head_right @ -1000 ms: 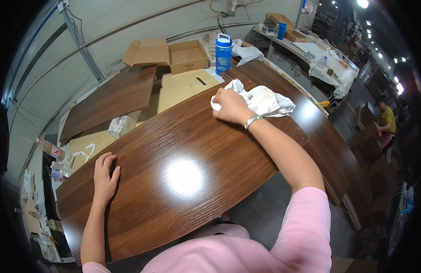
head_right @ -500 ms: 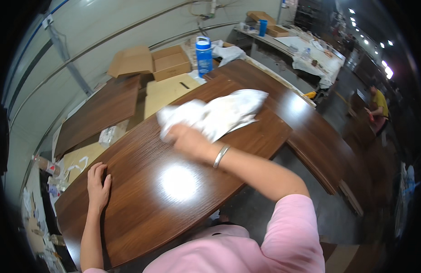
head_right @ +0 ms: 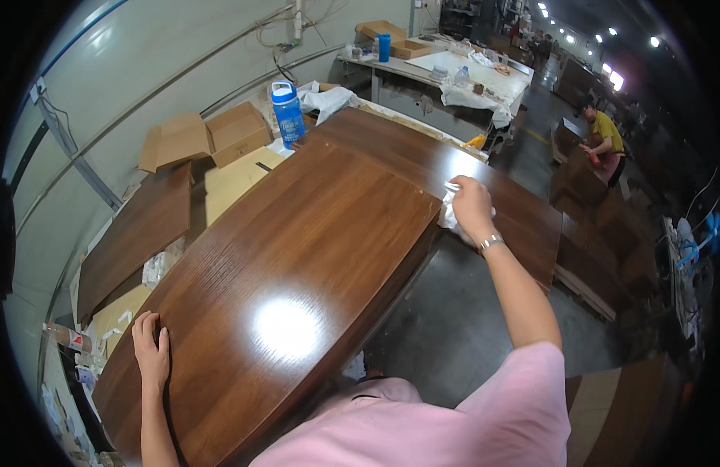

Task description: The person sands the edges and surface of a wooden furniture panel using a sanding block while holding a white cloth in the other hand to wipe away dust.

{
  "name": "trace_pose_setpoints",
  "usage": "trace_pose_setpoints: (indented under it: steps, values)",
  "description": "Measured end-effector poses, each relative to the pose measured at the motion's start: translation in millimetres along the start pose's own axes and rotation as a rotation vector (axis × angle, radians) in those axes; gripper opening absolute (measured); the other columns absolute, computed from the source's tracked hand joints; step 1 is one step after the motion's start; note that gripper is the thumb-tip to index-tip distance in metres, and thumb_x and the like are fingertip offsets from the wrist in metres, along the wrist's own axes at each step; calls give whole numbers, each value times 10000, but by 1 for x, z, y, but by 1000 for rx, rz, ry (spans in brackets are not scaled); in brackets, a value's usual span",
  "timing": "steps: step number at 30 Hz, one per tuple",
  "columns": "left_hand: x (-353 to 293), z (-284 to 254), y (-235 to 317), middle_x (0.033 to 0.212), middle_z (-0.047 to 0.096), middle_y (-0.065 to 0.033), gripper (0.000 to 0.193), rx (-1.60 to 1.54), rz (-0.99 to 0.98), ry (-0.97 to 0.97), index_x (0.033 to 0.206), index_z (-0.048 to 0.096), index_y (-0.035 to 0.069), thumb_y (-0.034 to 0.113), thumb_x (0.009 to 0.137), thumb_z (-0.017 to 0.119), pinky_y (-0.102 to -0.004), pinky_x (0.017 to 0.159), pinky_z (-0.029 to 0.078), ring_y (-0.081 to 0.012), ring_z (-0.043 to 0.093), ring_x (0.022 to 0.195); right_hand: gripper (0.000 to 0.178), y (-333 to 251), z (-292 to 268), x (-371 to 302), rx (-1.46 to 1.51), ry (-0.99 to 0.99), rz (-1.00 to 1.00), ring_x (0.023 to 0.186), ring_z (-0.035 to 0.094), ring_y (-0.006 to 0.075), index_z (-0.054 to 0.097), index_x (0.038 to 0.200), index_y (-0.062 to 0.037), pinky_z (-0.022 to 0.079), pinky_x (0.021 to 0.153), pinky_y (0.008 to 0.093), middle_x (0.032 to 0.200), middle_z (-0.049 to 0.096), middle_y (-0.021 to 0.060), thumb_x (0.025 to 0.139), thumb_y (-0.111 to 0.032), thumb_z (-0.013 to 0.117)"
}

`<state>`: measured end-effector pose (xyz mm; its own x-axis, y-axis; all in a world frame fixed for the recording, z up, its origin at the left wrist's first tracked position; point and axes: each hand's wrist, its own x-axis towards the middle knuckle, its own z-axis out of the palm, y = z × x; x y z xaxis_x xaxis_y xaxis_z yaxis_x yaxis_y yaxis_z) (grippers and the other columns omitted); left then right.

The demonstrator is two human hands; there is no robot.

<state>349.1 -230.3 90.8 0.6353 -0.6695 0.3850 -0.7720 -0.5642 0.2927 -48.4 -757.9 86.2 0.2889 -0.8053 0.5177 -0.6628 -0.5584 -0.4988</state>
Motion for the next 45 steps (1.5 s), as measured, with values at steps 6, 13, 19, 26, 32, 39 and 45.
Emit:
trace_pose_setpoints:
  steps: [6,13,19,26,32,39,45]
  values:
    - [-5,-10,-2,1319,525,-187,352,35,-20,-27,1235,566,20,102,894,608,-453,1066,385,-378,483,1241,241,-120,-52,-34,1079,-160,96,892,666,133,675,1082,74,535,816,280,984,712,76,924,6,506]
    - [-1,7,98,1618,264,-170,1079,-889,-63,-164,1587,154,62,638,831,664,-468,1219,154,-312,225,1506,445,-268,-15,-116,1283,-1028,64,1162,602,170,527,1416,-53,472,1020,338,1422,547,123,973,-39,562]
    - [9,2,163,968,695,-121,344,-642,354,-386,1117,661,-28,-30,774,633,-331,762,529,-207,673,846,716,-263,7,-162,914,-486,-736,1379,371,482,447,1472,-44,331,1136,524,1536,370,244,836,-233,717]
    - [72,37,-24,1363,554,-163,382,-417,-70,-74,1289,608,31,137,922,619,-383,1014,448,-278,556,1214,959,-222,-1,-208,414,-837,-1015,1474,268,389,366,1496,-49,270,1172,541,1583,287,219,748,-478,784]
    - [83,67,-2,1387,556,-171,503,-114,71,-28,1359,548,48,265,915,642,-436,1113,353,-365,507,1291,1049,-211,1,-212,461,-797,-965,1460,289,398,358,1478,10,287,1167,533,1554,313,252,692,-522,804]
    - [88,58,22,1341,574,-179,541,-61,-9,-91,1302,590,58,322,841,695,-436,1059,396,-365,528,1254,673,-206,7,-220,304,-510,-1099,1356,446,357,520,1360,-20,360,1118,495,1432,486,223,794,-328,715]
    - [69,59,37,1360,552,-145,522,-41,23,-69,1301,589,89,337,854,696,-472,1069,358,-351,493,1273,406,-220,-3,-239,261,-289,-973,1197,580,292,633,1252,-88,438,1017,476,1264,628,132,876,-227,569]
